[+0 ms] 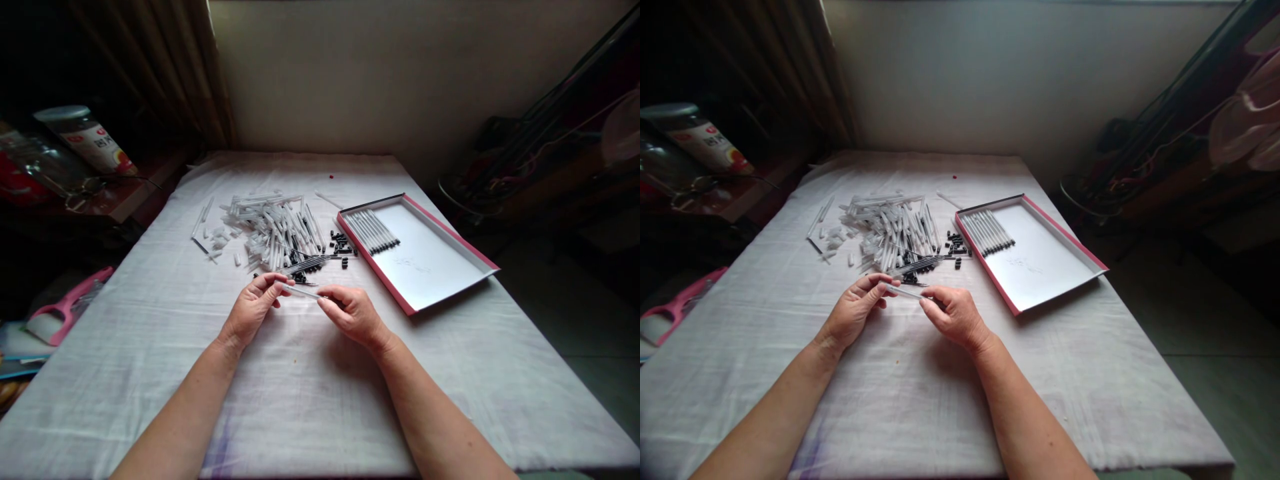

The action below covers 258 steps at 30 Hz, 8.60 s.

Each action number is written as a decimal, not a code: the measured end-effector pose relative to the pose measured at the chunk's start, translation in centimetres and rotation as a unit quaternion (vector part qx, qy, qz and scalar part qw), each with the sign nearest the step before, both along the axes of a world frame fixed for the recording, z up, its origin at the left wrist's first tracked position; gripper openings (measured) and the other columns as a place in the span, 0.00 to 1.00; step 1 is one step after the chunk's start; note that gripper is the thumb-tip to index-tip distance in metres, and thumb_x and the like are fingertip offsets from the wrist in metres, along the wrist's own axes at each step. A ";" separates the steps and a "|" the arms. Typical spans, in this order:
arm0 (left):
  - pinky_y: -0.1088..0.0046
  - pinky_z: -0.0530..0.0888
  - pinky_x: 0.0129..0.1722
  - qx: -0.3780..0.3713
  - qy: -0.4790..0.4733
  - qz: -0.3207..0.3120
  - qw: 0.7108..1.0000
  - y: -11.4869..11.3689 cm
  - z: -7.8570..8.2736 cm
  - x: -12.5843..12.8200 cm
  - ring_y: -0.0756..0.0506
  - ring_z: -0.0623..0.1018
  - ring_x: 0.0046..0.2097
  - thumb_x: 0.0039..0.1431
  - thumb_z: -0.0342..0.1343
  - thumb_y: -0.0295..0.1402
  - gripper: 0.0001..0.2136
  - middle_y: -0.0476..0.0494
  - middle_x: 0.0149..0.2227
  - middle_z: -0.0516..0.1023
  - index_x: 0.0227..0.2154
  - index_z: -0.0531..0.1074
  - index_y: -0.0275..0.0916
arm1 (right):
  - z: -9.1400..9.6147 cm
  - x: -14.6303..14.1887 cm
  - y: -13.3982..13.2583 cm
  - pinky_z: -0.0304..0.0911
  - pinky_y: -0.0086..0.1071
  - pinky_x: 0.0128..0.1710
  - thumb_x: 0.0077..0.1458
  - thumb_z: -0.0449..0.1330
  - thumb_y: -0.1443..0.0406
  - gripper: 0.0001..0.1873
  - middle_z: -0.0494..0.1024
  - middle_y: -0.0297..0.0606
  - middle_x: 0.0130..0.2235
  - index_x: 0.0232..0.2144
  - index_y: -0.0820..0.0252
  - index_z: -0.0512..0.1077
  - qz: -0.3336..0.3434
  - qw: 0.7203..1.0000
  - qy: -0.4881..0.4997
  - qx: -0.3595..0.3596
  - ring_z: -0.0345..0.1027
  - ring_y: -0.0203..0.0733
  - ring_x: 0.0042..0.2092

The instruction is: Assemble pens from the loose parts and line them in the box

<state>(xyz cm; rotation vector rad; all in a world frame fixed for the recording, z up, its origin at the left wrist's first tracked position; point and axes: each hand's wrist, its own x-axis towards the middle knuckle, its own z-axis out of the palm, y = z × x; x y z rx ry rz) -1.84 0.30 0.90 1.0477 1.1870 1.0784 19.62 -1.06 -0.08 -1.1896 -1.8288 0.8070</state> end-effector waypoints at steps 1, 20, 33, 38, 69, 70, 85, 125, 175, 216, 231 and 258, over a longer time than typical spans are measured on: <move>0.78 0.68 0.29 -0.004 0.007 -0.001 1.000 0.0 0.1 0.1 0.49 0.77 0.34 0.45 0.67 0.46 0.19 0.44 0.35 0.81 0.35 0.76 0.38 | -0.1 0.0 0.0 0.61 0.27 0.26 0.56 0.58 0.61 0.12 0.77 0.36 0.24 0.34 0.63 0.78 -0.001 1.000 0.003 -0.011 0.65 0.34 0.24; 0.76 0.70 0.31 -0.059 0.012 -0.011 0.998 0.1 -0.5 0.6 0.51 0.73 0.28 0.35 0.70 0.46 0.20 0.49 0.24 0.75 0.29 0.77 0.37 | -1.1 -0.5 0.3 0.67 0.29 0.32 0.58 0.57 0.63 0.12 0.84 0.40 0.34 0.39 0.59 0.80 0.048 0.998 -0.034 -0.005 0.77 0.40 0.31; 0.76 0.73 0.29 -0.035 0.019 0.003 0.999 0.2 -0.5 0.6 0.48 0.76 0.32 0.40 0.68 0.50 0.25 0.47 0.29 0.77 0.38 0.75 0.37 | 0.1 -0.5 0.3 0.67 0.28 0.33 0.58 0.55 0.65 0.12 0.82 0.38 0.32 0.38 0.58 0.78 0.012 0.997 -0.071 0.009 0.75 0.39 0.31; 0.75 0.75 0.31 -0.049 -0.029 0.021 0.998 0.6 -0.7 -0.2 0.48 0.77 0.33 0.43 0.66 0.51 0.28 0.46 0.33 0.78 0.43 0.73 0.38 | 1.9 3.7 2.8 0.69 0.34 0.42 0.58 0.55 0.60 0.14 0.81 0.43 0.39 0.39 0.59 0.78 -0.147 0.985 -0.053 0.073 0.75 0.44 0.39; 0.75 0.74 0.30 -0.056 0.000 -0.004 0.998 0.7 -0.4 0.0 0.48 0.76 0.31 0.42 0.66 0.50 0.22 0.44 0.30 0.78 0.35 0.75 0.38 | -1.3 14.2 17.6 0.64 0.35 0.42 0.60 0.51 0.59 0.21 0.78 0.42 0.50 0.50 0.50 0.76 -0.351 0.849 -0.379 -0.110 0.72 0.48 0.46; 0.75 0.74 0.30 -0.056 0.000 -0.005 0.998 0.7 -0.4 0.0 0.48 0.76 0.31 0.42 0.66 0.50 0.23 0.44 0.31 0.78 0.35 0.75 0.38 | -1.3 14.2 17.6 0.64 0.35 0.43 0.60 0.51 0.59 0.20 0.78 0.42 0.50 0.50 0.50 0.76 -0.348 0.850 -0.380 -0.108 0.72 0.48 0.47; 0.75 0.74 0.30 -0.056 0.001 -0.006 0.998 0.7 -0.3 0.0 0.48 0.76 0.31 0.42 0.66 0.51 0.23 0.45 0.30 0.78 0.35 0.75 0.38 | -1.1 13.7 17.1 0.64 0.35 0.45 0.60 0.51 0.61 0.21 0.77 0.43 0.50 0.51 0.51 0.75 -0.340 0.851 -0.388 -0.100 0.70 0.49 0.50; 0.70 0.75 0.42 0.123 0.055 -0.043 0.990 1.1 -2.6 0.5 0.44 0.80 0.39 0.52 0.59 0.41 0.13 0.43 0.34 0.80 0.35 0.74 0.37 | 2.6 -1.1 8.6 0.63 0.33 0.40 0.59 0.53 0.60 0.14 0.81 0.40 0.36 0.42 0.58 0.74 -0.234 0.946 -0.225 0.016 0.73 0.44 0.38; 0.64 0.72 0.48 0.331 0.514 -0.052 0.790 -2.4 -2.4 -1.2 0.42 0.77 0.45 0.60 0.52 0.36 0.11 0.41 0.42 0.81 0.41 0.77 0.41 | -0.1 -1.2 -0.4 0.61 0.31 0.38 0.58 0.53 0.67 0.14 0.77 0.40 0.44 0.44 0.53 0.75 -0.130 0.935 -0.330 0.007 0.70 0.43 0.44; 0.73 0.75 0.43 0.358 0.351 -0.073 0.862 -1.1 -2.3 0.8 0.46 0.80 0.41 0.65 0.51 0.35 0.12 0.44 0.41 0.82 0.48 0.73 0.44 | 1.4 -2.4 -0.7 0.67 0.29 0.28 0.57 0.57 0.63 0.18 0.78 0.33 0.31 0.51 0.56 0.67 -0.064 0.986 0.135 -0.073 0.71 0.35 0.27; 0.75 0.74 0.37 0.353 0.223 -0.003 0.909 -1.3 -1.9 0.0 0.50 0.77 0.35 0.66 0.50 0.32 0.11 0.45 0.36 0.78 0.48 0.71 0.40 | 0.1 2.2 3.6 0.67 0.34 0.41 0.56 0.55 0.68 0.13 0.77 0.44 0.44 0.43 0.60 0.75 -0.248 0.930 -0.271 -0.016 0.73 0.42 0.36; 0.69 0.75 0.42 0.407 0.434 -0.049 0.803 -0.4 -2.5 0.2 0.45 0.79 0.42 0.64 0.50 0.27 0.14 0.42 0.41 0.80 0.52 0.71 0.40 | -0.6 0.2 3.0 0.60 0.28 0.23 0.51 0.62 0.57 0.13 0.80 0.39 0.32 0.36 0.59 0.73 -0.209 0.933 0.236 -0.176 0.66 0.34 0.25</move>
